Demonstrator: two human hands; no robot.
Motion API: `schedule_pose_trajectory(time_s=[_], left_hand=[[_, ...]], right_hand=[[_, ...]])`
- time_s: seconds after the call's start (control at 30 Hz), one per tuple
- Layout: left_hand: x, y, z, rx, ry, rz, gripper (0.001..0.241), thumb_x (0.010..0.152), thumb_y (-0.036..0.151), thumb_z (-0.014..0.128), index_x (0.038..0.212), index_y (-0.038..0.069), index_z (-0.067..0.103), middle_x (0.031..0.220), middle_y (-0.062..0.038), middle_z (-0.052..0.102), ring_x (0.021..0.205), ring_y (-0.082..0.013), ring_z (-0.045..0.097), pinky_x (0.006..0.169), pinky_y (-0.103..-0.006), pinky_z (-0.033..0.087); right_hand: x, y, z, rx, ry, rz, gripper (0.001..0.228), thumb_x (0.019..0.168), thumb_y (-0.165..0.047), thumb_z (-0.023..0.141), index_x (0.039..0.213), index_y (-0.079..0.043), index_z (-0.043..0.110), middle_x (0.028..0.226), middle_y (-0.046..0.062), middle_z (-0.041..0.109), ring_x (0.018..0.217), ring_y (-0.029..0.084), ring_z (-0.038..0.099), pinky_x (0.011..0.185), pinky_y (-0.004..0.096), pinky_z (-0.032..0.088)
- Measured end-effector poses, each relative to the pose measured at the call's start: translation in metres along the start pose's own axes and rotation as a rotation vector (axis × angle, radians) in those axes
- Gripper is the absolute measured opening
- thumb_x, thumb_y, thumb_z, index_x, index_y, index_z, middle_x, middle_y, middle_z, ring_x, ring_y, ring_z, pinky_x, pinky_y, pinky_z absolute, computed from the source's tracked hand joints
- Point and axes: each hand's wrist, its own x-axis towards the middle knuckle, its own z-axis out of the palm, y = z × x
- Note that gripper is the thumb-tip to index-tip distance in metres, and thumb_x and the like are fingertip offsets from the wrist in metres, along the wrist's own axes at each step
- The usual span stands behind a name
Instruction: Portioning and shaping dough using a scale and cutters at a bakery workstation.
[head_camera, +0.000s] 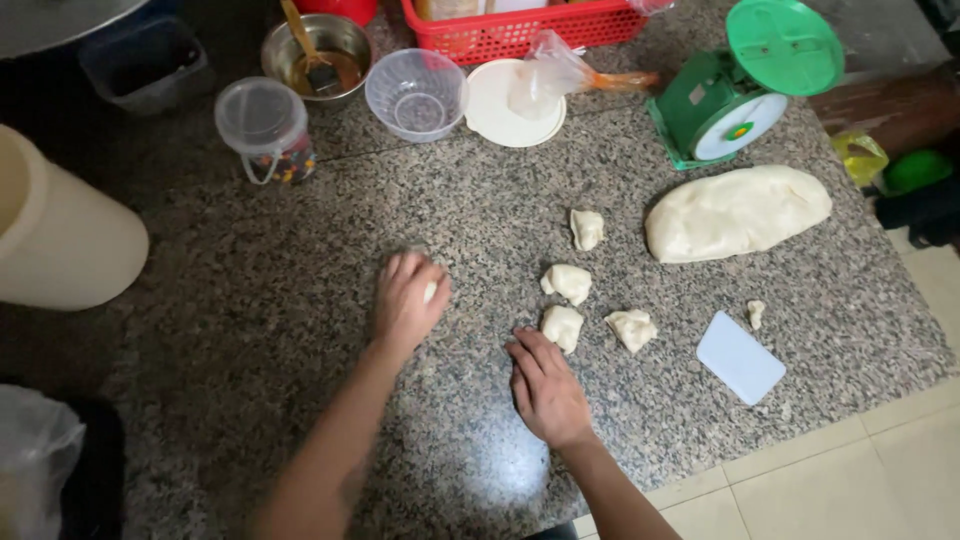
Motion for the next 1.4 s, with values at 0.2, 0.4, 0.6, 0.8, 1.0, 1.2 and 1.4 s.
schedule_pose_trajectory(time_s=[0.2,0.4,0.6,0.8,1.0,1.2,1.4], left_hand=[[-0.047,0.085,-0.015,-0.206,-0.157,-0.04,0.024,0.105,0.026,0.079,0.092,0.006,0.079,0.111,-0.009,0.066,0.113,-0.0292,0.058,0.108,-0.0459,0.046],[-0.037,-0.033,0.027,-0.046,-0.278,-0.126,0.018,0.097,0.032,0.09,0.093,0.018,0.079,0.12,-0.001,0.063,0.111,-0.0238,0.054,0.103,-0.0456,0.052],[-0.066,0.068,0.014,-0.065,-0.204,-0.049,0.02,0.112,0.024,0.068,0.103,0.011,0.08,0.117,-0.009,0.073,0.13,-0.0323,0.061,0.128,-0.0544,0.038],[-0.045,-0.033,0.014,0.052,-0.261,-0.064,0.023,0.1,0.04,0.087,0.095,0.019,0.081,0.119,-0.001,0.056,0.121,-0.0267,0.049,0.124,-0.0537,0.038],[-0.056,0.06,0.022,-0.063,-0.106,-0.066,0.019,0.102,0.023,0.083,0.088,0.011,0.078,0.106,-0.006,0.066,0.116,-0.0289,0.058,0.119,-0.0504,0.042],[-0.046,-0.021,0.004,0.012,-0.318,-0.14,0.02,0.103,0.041,0.084,0.102,0.021,0.081,0.119,0.0,0.067,0.116,-0.0247,0.055,0.106,-0.0487,0.052],[-0.045,0.034,0.037,-0.098,-0.034,-0.111,0.022,0.105,0.027,0.079,0.088,0.015,0.074,0.105,-0.005,0.068,0.112,-0.0363,0.067,0.086,-0.0526,0.054]], right_hand=[[-0.003,0.001,0.001,-0.024,-0.022,0.009,0.042,0.105,-0.014,0.067,0.146,-0.005,0.071,0.161,0.014,0.064,0.153,0.036,0.061,0.127,0.046,0.051],[-0.006,-0.002,0.003,-0.077,-0.011,0.016,0.04,0.108,-0.018,0.067,0.147,-0.008,0.07,0.161,0.009,0.065,0.153,0.032,0.062,0.128,0.043,0.052],[-0.005,0.001,0.007,-0.1,-0.014,0.015,0.041,0.109,-0.019,0.064,0.147,-0.007,0.071,0.161,0.01,0.066,0.155,0.033,0.061,0.131,0.045,0.05],[-0.006,-0.002,0.005,-0.088,-0.021,-0.003,0.04,0.108,-0.018,0.065,0.146,-0.007,0.07,0.16,0.011,0.066,0.155,0.033,0.061,0.131,0.046,0.05],[-0.006,-0.001,0.005,-0.128,0.066,-0.021,0.043,0.109,-0.019,0.069,0.151,-0.01,0.068,0.15,0.011,0.067,0.14,0.032,0.064,0.122,0.045,0.054],[-0.018,0.028,0.029,-0.372,0.191,-0.01,0.044,0.112,-0.034,0.068,0.149,-0.009,0.066,0.143,0.014,0.06,0.122,0.032,0.052,0.116,0.053,0.036],[0.045,0.033,0.046,-0.421,0.339,-0.081,0.045,0.113,-0.048,0.07,0.143,-0.015,0.071,0.149,0.013,0.066,0.151,0.035,0.058,0.128,0.06,0.034]])
